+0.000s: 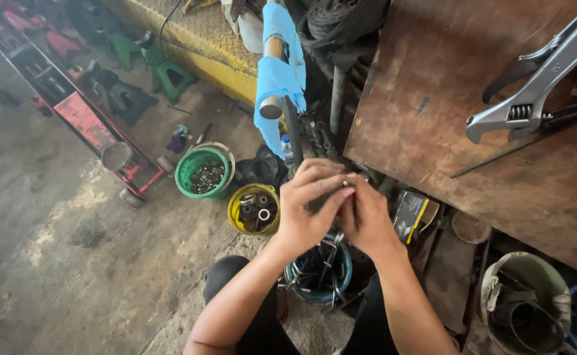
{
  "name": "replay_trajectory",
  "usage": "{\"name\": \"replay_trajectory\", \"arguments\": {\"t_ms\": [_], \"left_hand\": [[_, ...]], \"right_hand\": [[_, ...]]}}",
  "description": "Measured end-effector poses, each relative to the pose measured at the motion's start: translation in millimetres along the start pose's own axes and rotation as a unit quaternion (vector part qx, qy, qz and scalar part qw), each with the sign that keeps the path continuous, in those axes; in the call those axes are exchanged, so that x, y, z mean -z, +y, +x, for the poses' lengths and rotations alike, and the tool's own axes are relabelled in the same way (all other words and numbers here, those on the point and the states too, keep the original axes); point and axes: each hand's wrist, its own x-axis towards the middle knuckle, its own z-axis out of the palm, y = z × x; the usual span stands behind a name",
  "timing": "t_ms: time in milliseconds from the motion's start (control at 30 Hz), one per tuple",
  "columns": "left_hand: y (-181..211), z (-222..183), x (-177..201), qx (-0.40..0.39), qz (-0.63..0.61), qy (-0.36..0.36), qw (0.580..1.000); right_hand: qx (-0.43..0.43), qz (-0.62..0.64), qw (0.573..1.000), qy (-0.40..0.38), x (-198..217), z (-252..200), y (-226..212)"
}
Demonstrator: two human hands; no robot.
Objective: The person is cleaning and inspecting various automotive or mechanical parts such as bolts and cylinders using a rag and small tools.
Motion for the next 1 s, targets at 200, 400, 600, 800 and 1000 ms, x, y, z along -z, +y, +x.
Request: {"name": "replay_trajectory", "arguments": {"t_ms": [200, 400, 600, 800, 1000], "left_hand": [[-40.9, -6.6, 8.9, 0.266, -0.305, 0.064, 0.912], [-85.0, -11.5, 20.9, 0.371, -0.321, 0.042, 0.870], [-123.1, -18.7, 32.8, 0.467, -0.406, 0.001, 0.786], [-59.4, 8.5, 26.8, 0.026, 0.053, -0.082, 0.995], [-33.5, 3.8, 19.7, -0.020, 0.130, -0.160, 0.978]], "right_hand": [[-0.144, -0.048, 0.981, -0.118, 2.1, -7.3, -29.8], [-0.037, -0.003, 0.992, -0.121, 1.6, -24.2, -37.6], [-0.121, 0.094, 0.973, -0.172, 7.0, -39.3, -34.6], [-0.118, 0.114, 0.986, 0.013, 19.3, -29.7, -34.7], [-0.043, 0.047, 0.985, 0.161, 33.5, -14.4, -19.4]]}}
